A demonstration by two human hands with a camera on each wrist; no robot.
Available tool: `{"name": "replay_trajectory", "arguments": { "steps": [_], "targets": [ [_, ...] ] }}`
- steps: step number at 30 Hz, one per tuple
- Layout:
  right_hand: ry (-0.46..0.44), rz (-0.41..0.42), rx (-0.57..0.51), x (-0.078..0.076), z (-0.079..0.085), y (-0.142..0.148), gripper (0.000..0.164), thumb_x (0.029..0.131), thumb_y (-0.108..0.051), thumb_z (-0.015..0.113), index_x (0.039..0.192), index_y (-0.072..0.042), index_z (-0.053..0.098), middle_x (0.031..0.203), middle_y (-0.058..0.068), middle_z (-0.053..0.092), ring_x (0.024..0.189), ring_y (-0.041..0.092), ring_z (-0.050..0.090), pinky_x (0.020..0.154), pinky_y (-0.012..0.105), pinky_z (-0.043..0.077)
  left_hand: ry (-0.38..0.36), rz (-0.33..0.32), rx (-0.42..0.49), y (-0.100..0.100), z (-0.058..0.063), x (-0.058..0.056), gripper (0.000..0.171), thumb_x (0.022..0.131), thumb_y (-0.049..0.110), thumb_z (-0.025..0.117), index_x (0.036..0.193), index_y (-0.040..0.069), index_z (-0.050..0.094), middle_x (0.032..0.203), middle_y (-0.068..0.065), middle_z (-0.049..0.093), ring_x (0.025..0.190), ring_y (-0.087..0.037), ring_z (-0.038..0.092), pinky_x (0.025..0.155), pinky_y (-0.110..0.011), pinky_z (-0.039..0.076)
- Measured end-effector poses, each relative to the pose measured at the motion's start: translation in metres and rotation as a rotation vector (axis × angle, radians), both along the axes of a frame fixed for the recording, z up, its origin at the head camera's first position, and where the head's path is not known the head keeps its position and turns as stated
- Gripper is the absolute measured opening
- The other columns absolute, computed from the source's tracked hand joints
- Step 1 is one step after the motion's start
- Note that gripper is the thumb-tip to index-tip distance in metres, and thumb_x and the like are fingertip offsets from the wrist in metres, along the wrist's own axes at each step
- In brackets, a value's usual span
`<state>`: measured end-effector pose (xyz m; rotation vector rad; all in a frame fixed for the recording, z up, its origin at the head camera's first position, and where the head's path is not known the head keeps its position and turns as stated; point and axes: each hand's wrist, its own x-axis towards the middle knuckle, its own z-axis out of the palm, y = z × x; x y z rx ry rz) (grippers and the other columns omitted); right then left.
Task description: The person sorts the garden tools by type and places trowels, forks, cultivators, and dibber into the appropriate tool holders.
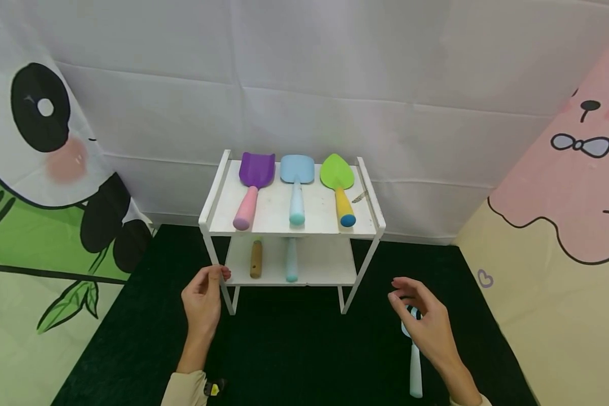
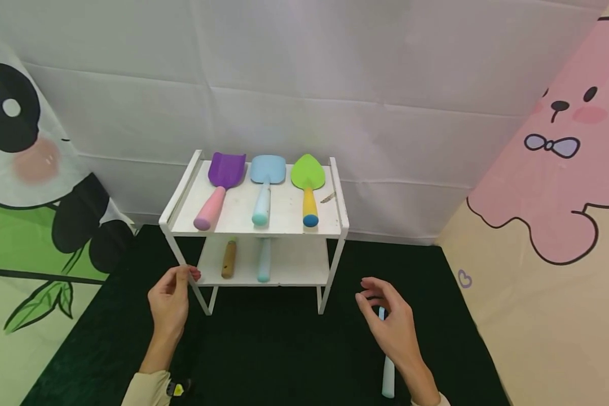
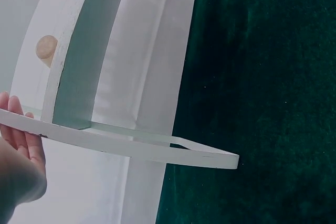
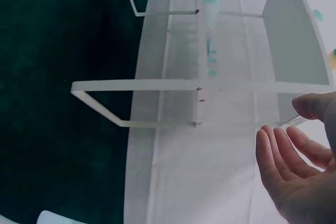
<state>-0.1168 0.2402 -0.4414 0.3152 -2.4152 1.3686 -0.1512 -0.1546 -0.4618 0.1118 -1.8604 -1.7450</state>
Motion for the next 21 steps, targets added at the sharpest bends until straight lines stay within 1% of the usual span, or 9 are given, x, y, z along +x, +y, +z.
{"name": "replay_trajectory", "arguments": {
  "steps": [2, 6, 8, 9, 12, 15, 18, 21],
  "targets": [
    [-0.012, -0.01, 0.004, 0.0, -0.005, 0.003, 0.029, 0.101, -0.01, 0.067, 0.13, -0.01, 0.063, 0.123, 0.005, 0.067, 0.102, 0.01, 0.063, 0.091, 0.014, 0.05, -0.003, 0.002, -0.003, 0.0, -0.001, -0.001, 0.032, 0.109, 0.014, 0.052, 0.101, -0.012, 0.068, 0.092, 0.006, 0.068, 0.088, -0.01, 0.066, 0.086, -0.016, 0.053],
    [-0.046, -0.027, 0.029, 0.001, -0.015, 0.01, 0.029, 0.102, -0.012, 0.067, 0.13, -0.009, 0.063, 0.124, 0.007, 0.067, 0.102, 0.009, 0.063, 0.09, 0.016, 0.051, -0.032, 0.007, -0.006, -0.006, -0.018, -0.008, 0.032, 0.109, 0.017, 0.052, 0.104, -0.009, 0.069, 0.094, 0.005, 0.069, 0.09, -0.009, 0.066, 0.087, -0.015, 0.052],
    [-0.077, -0.032, 0.045, 0.002, -0.019, 0.013, 0.029, 0.103, -0.015, 0.066, 0.131, -0.009, 0.062, 0.125, 0.008, 0.067, 0.103, 0.01, 0.062, 0.09, 0.018, 0.051, -0.045, 0.009, -0.003, -0.009, -0.024, -0.011, 0.032, 0.109, 0.019, 0.053, 0.105, -0.008, 0.069, 0.096, 0.003, 0.07, 0.09, -0.009, 0.067, 0.088, -0.015, 0.052],
    [-0.095, -0.034, 0.054, 0.003, -0.022, 0.015, 0.029, 0.103, -0.016, 0.065, 0.131, -0.009, 0.062, 0.126, 0.009, 0.066, 0.103, 0.01, 0.062, 0.09, 0.019, 0.052, -0.051, 0.008, -0.003, -0.01, -0.025, -0.011, 0.032, 0.109, 0.019, 0.053, 0.105, -0.008, 0.07, 0.097, 0.001, 0.071, 0.091, -0.009, 0.067, 0.089, -0.015, 0.052],
    [-0.159, -0.049, 0.08, 0.003, -0.029, 0.021, 0.031, 0.104, -0.022, 0.064, 0.133, -0.01, 0.06, 0.127, 0.008, 0.065, 0.105, 0.01, 0.062, 0.09, 0.02, 0.052, -0.054, 0.0, -0.015, -0.008, -0.014, -0.005, 0.032, 0.109, 0.019, 0.053, 0.106, -0.009, 0.069, 0.1, -0.006, 0.071, 0.09, -0.009, 0.068, 0.088, -0.016, 0.052],
    [-0.217, -0.067, 0.105, 0.003, -0.037, 0.026, 0.034, 0.104, -0.026, 0.063, 0.134, -0.009, 0.059, 0.128, 0.008, 0.065, 0.105, 0.011, 0.063, 0.09, 0.021, 0.052, -0.04, -0.011, -0.028, -0.006, -0.004, 0.0, 0.032, 0.109, 0.018, 0.052, 0.107, -0.01, 0.068, 0.101, -0.011, 0.071, 0.09, -0.01, 0.068, 0.088, -0.016, 0.053],
    [-0.261, -0.087, 0.117, 0.003, -0.045, 0.031, 0.034, 0.104, -0.026, 0.064, 0.134, -0.01, 0.059, 0.127, 0.007, 0.065, 0.105, 0.013, 0.064, 0.09, 0.023, 0.053, -0.026, -0.017, -0.028, -0.004, 0.0, 0.001, 0.032, 0.109, 0.017, 0.051, 0.107, -0.011, 0.068, 0.102, -0.013, 0.07, 0.09, -0.01, 0.068, 0.087, -0.017, 0.053],
    [-0.287, -0.096, 0.116, 0.004, -0.053, 0.036, 0.033, 0.104, -0.025, 0.065, 0.133, -0.01, 0.059, 0.127, 0.009, 0.064, 0.105, 0.015, 0.065, 0.088, 0.023, 0.054, -0.013, -0.012, -0.027, -0.003, 0.0, 0.001, 0.032, 0.109, 0.015, 0.052, 0.105, -0.012, 0.068, 0.101, -0.014, 0.071, 0.089, -0.01, 0.068, 0.087, -0.018, 0.054]
  ]
}}
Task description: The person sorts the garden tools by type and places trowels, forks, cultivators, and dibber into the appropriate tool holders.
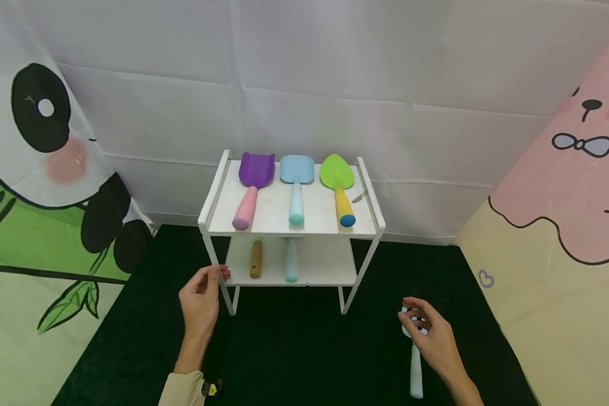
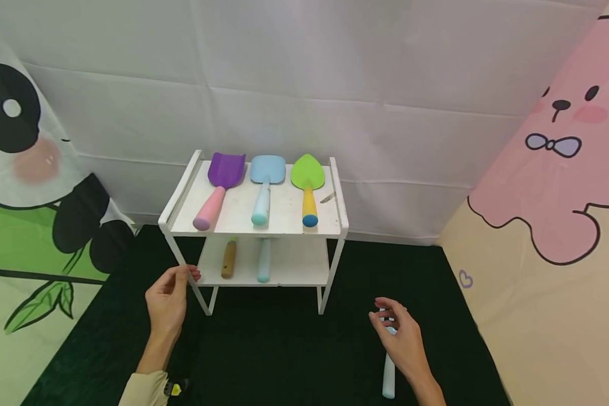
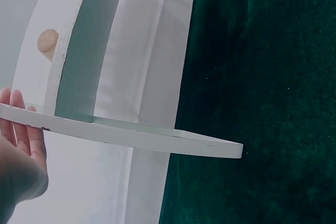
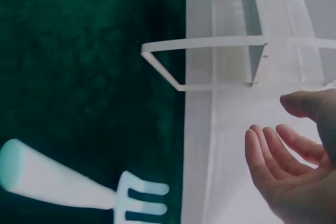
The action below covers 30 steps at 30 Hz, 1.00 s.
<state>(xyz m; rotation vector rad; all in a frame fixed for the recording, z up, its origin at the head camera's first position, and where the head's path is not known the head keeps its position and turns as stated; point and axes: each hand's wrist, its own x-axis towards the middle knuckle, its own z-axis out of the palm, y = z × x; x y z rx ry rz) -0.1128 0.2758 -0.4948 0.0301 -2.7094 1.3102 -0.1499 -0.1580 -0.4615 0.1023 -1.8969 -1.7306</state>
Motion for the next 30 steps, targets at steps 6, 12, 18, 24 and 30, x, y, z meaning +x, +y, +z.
{"name": "replay_trajectory", "arguments": {
  "steps": [6, 12, 18, 24, 30],
  "targets": [
    [-0.072, -0.013, -0.016, 0.004, -0.013, 0.009, 0.038, 0.102, -0.02, 0.066, 0.135, -0.004, 0.057, 0.131, 0.016, 0.063, 0.107, 0.022, 0.067, 0.086, 0.021, 0.054, 0.022, 0.007, 0.012, 0.0, -0.002, -0.001, 0.031, 0.109, 0.013, 0.053, 0.103, -0.012, 0.069, 0.098, -0.007, 0.071, 0.088, -0.009, 0.068, 0.086, -0.017, 0.054],
    [-0.159, -0.036, -0.014, 0.012, -0.025, 0.017, 0.041, 0.103, -0.02, 0.066, 0.137, -0.001, 0.055, 0.133, 0.019, 0.061, 0.109, 0.026, 0.066, 0.084, 0.02, 0.054, 0.02, -0.001, 0.027, 0.0, -0.003, -0.002, 0.03, 0.109, 0.013, 0.053, 0.103, -0.012, 0.069, 0.097, -0.003, 0.071, 0.088, -0.008, 0.068, 0.087, -0.018, 0.054],
    [-0.232, -0.075, 0.021, 0.019, -0.037, 0.023, 0.041, 0.101, -0.018, 0.068, 0.136, -0.002, 0.056, 0.129, 0.017, 0.063, 0.105, 0.023, 0.067, 0.079, 0.02, 0.054, 0.013, 0.003, 0.028, 0.001, -0.003, -0.002, 0.031, 0.109, 0.014, 0.053, 0.103, -0.012, 0.069, 0.097, -0.004, 0.071, 0.088, -0.009, 0.068, 0.087, -0.017, 0.054],
    [-0.297, -0.08, 0.05, 0.026, -0.048, 0.032, 0.046, 0.099, -0.022, 0.07, 0.136, 0.001, 0.055, 0.127, 0.017, 0.063, 0.103, 0.023, 0.067, 0.077, 0.022, 0.054, 0.013, 0.013, 0.023, 0.002, -0.003, -0.002, 0.032, 0.109, 0.015, 0.053, 0.103, -0.012, 0.069, 0.096, 0.0, 0.07, 0.088, -0.008, 0.067, 0.087, -0.015, 0.053],
    [-0.375, -0.101, 0.058, 0.031, -0.06, 0.039, 0.052, 0.096, -0.022, 0.073, 0.136, 0.004, 0.054, 0.123, 0.018, 0.062, 0.099, 0.021, 0.066, 0.08, 0.033, 0.056, 0.004, 0.011, 0.026, 0.002, -0.003, -0.002, 0.032, 0.109, 0.016, 0.052, 0.104, -0.012, 0.068, 0.095, 0.005, 0.069, 0.088, -0.006, 0.066, 0.087, -0.015, 0.053]
  ]
}}
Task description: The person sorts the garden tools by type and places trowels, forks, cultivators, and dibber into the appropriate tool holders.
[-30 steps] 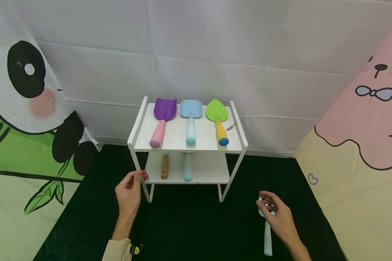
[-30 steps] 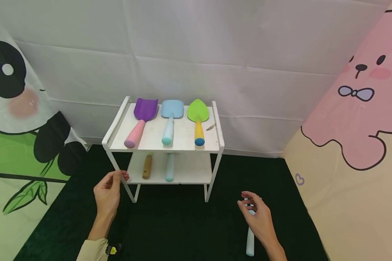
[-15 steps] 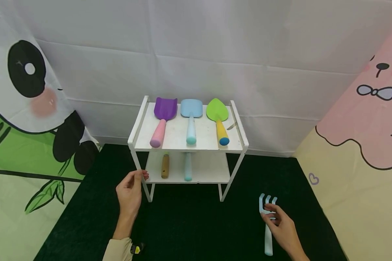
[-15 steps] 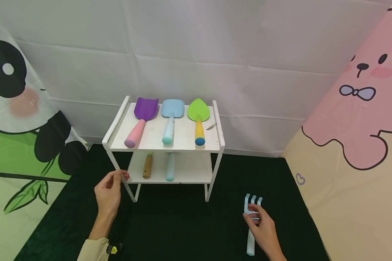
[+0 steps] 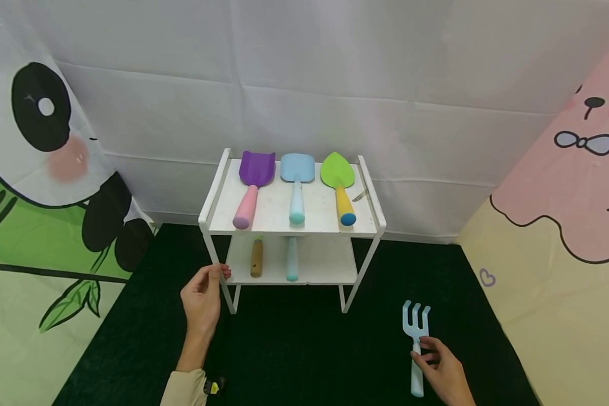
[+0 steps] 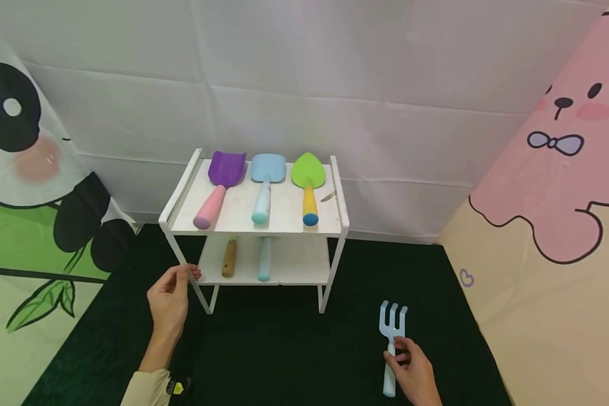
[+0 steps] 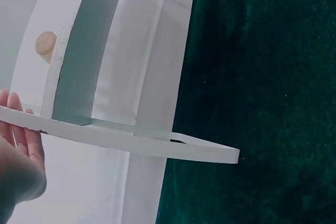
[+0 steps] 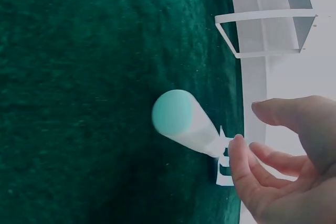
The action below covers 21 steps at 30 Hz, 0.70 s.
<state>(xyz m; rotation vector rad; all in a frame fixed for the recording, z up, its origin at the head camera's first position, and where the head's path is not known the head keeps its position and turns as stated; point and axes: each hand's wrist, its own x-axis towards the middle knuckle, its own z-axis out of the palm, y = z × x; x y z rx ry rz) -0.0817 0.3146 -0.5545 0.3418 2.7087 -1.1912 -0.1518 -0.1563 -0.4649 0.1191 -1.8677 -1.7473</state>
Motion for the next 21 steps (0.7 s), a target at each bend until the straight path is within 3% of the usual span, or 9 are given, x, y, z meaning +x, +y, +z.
{"name": "replay_trajectory", "arguments": {
  "steps": [12, 21],
  "targets": [
    [-0.073, 0.003, 0.002, 0.003, -0.017, 0.004, 0.065, 0.088, -0.024, 0.081, 0.133, 0.01, 0.05, 0.115, 0.019, 0.062, 0.091, 0.02, 0.065, 0.076, 0.039, 0.057, 0.024, -0.007, 0.013, 0.0, -0.002, -0.001, 0.029, 0.108, 0.012, 0.053, 0.102, -0.013, 0.068, 0.094, 0.006, 0.069, 0.088, -0.007, 0.066, 0.087, -0.015, 0.053],
    [-0.108, 0.001, -0.01, 0.003, -0.019, 0.005, 0.061, 0.088, -0.018, 0.08, 0.133, 0.013, 0.051, 0.11, 0.017, 0.064, 0.089, 0.023, 0.067, 0.076, 0.042, 0.058, 0.039, -0.006, 0.004, 0.0, -0.001, -0.001, 0.029, 0.108, 0.01, 0.053, 0.101, -0.013, 0.068, 0.094, 0.003, 0.07, 0.087, -0.008, 0.066, 0.087, -0.016, 0.053]
  ]
}}
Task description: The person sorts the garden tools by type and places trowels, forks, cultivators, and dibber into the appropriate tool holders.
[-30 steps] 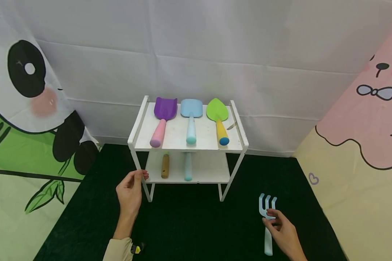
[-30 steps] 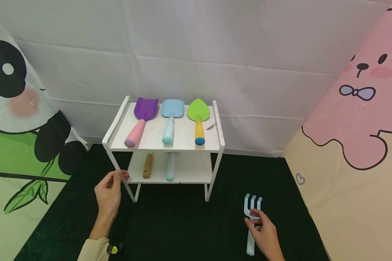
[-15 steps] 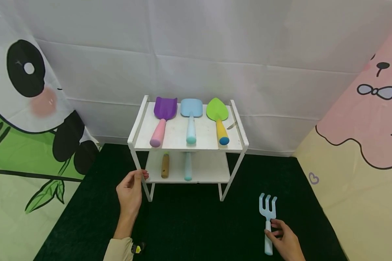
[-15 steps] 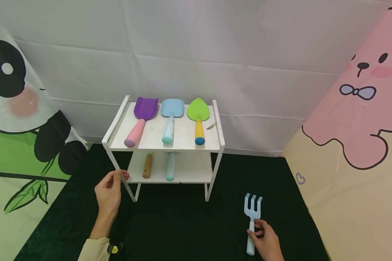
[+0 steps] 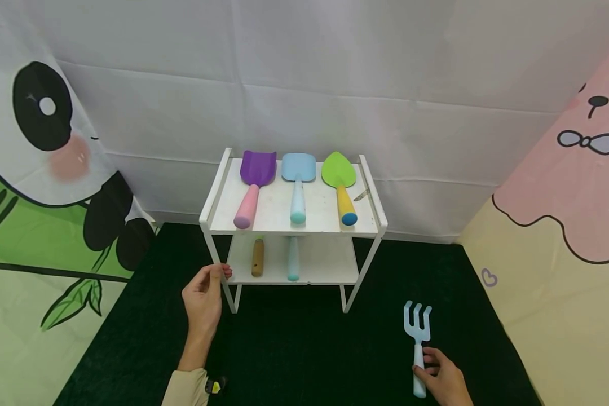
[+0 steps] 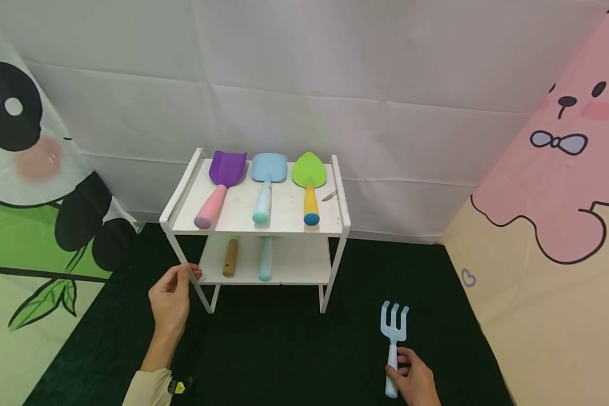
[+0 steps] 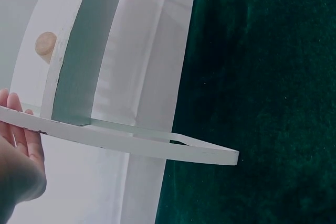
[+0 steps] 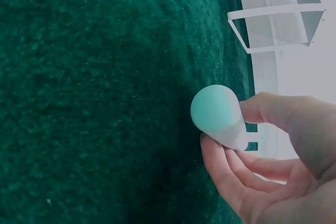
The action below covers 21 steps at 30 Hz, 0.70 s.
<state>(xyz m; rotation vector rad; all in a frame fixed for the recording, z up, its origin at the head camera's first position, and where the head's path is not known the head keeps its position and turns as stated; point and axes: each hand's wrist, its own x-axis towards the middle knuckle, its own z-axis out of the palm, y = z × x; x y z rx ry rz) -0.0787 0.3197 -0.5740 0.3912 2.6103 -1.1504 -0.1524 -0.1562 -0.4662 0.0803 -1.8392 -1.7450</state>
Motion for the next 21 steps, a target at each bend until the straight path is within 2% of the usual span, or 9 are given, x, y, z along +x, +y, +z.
{"name": "replay_trajectory", "arguments": {
  "steps": [6, 13, 21],
  "targets": [
    [-0.043, -0.029, -0.062, -0.0006, 0.0033, 0.0014, 0.064, 0.09, -0.02, 0.079, 0.137, 0.013, 0.05, 0.115, 0.022, 0.065, 0.091, 0.025, 0.07, 0.077, 0.042, 0.059, 0.003, -0.003, 0.003, 0.0, -0.0006, -0.0004, 0.029, 0.108, 0.01, 0.052, 0.102, -0.013, 0.068, 0.095, -0.001, 0.07, 0.087, -0.008, 0.067, 0.086, -0.016, 0.053],
    [-0.094, -0.08, -0.165, 0.0016, 0.0036, 0.0036, 0.071, 0.09, -0.023, 0.081, 0.141, 0.012, 0.046, 0.122, 0.023, 0.063, 0.097, 0.028, 0.07, 0.08, 0.043, 0.059, 0.016, -0.01, 0.005, -0.0004, -0.0013, -0.0008, 0.028, 0.108, 0.009, 0.052, 0.101, -0.014, 0.068, 0.093, 0.007, 0.07, 0.086, -0.007, 0.067, 0.086, -0.016, 0.054],
    [-0.093, -0.126, -0.26, 0.0057, 0.0058, 0.0012, 0.073, 0.088, -0.02, 0.082, 0.142, 0.011, 0.045, 0.123, 0.024, 0.062, 0.1, 0.032, 0.071, 0.08, 0.043, 0.06, 0.013, -0.006, -0.003, -0.0011, -0.0006, -0.0002, 0.028, 0.108, 0.009, 0.052, 0.101, -0.013, 0.068, 0.092, 0.006, 0.07, 0.086, -0.007, 0.067, 0.086, -0.016, 0.054]
  ]
}}
